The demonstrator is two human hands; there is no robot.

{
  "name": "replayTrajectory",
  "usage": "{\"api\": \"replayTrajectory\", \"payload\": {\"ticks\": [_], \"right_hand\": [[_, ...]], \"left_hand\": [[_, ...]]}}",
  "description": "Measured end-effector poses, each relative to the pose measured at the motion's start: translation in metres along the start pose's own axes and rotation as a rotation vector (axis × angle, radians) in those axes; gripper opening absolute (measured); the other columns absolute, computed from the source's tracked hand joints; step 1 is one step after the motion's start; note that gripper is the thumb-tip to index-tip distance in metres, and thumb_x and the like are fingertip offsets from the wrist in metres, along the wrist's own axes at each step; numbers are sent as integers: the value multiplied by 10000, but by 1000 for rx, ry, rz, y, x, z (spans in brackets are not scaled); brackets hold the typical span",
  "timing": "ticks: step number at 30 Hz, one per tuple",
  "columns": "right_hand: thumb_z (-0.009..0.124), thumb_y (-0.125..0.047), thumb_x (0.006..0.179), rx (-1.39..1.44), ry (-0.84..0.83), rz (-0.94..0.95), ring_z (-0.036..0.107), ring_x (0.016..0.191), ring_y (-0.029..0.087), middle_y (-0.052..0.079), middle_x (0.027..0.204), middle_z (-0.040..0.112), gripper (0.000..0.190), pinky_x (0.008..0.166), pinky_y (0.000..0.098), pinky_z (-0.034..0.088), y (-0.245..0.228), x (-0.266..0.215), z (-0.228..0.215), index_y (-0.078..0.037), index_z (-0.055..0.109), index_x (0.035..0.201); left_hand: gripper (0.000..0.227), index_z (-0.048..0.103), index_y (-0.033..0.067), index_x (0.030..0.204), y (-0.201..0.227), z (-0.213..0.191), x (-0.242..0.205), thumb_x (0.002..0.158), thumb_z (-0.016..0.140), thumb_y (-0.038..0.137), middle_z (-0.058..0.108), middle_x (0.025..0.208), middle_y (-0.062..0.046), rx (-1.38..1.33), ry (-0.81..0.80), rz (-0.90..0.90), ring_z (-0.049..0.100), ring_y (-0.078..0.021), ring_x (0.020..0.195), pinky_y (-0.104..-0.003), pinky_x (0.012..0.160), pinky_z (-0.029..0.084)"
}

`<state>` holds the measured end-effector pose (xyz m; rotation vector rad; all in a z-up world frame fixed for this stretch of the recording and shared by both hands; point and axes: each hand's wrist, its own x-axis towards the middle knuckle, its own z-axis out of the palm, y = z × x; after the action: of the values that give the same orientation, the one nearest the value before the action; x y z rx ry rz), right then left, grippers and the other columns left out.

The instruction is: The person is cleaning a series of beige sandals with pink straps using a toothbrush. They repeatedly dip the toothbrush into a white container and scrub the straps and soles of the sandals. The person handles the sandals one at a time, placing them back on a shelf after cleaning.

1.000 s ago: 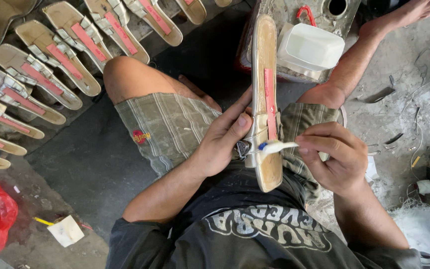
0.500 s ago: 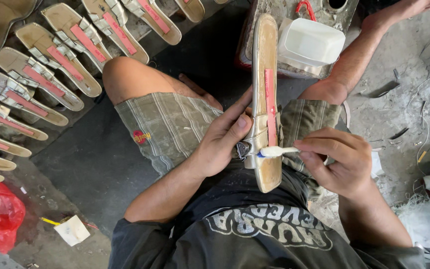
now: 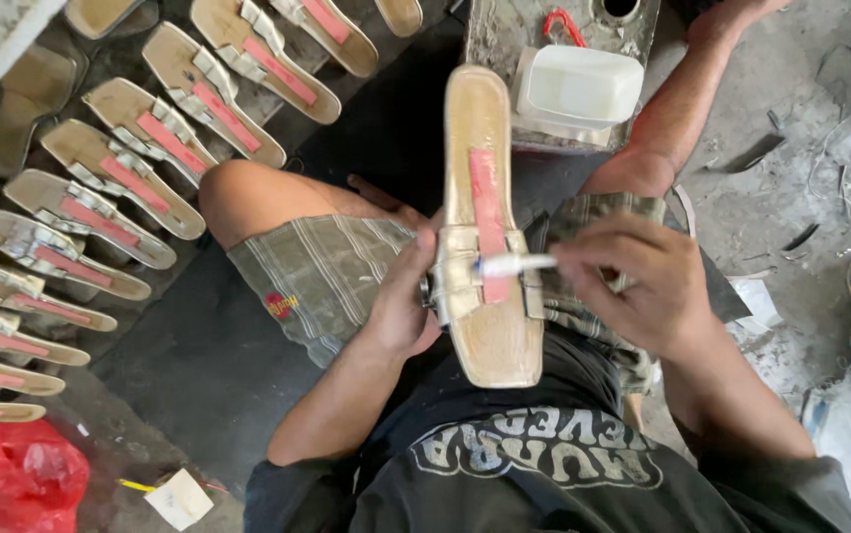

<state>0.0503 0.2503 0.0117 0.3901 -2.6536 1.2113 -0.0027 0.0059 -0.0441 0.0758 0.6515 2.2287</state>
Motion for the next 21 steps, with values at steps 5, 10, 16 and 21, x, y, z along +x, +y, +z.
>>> {"api": "replayTrajectory", "payload": {"ticks": [5, 10, 16, 21], "right_hand": [[807, -66, 891, -158, -34, 3, 674, 622, 122, 48, 896, 744, 131, 514, 277, 525, 1, 8, -8, -73, 788, 1021], [804, -95, 989, -372, 162, 92, 679, 784, 161, 46, 989, 724, 164, 642, 307, 528, 9, 25, -4, -102, 782, 1152], [803, -160, 782, -202, -180, -21, 665, 618, 150, -4, 848, 740, 136, 542, 321, 544, -34, 14, -16, -171, 789, 917], [770, -152, 958, -339, 13, 210, 663, 673, 141, 40, 938, 760, 132, 570, 301, 512, 26, 20, -1, -109, 809, 1076]], "left_hand": [[893, 136, 31, 1679, 3, -7, -3, 1043, 523, 526, 315, 1687, -176, 101, -1, -31, 401, -266, 1521, -446, 1260, 351], [879, 173, 16, 1673, -5, -14, -8, 1050, 545, 512, 348, 1674, -163, 116, -29, -98, 408, -255, 1511, -428, 1246, 357], [769, 287, 80, 1613, -10, -50, -3, 1037, 534, 525, 506, 1490, -150, -117, 155, -55, 549, -285, 1339, -493, 1140, 465], [748, 379, 32, 1593, -26, -70, -13, 1062, 524, 538, 539, 1499, -167, -118, 37, -255, 555, -290, 1351, -482, 1139, 465]]}}
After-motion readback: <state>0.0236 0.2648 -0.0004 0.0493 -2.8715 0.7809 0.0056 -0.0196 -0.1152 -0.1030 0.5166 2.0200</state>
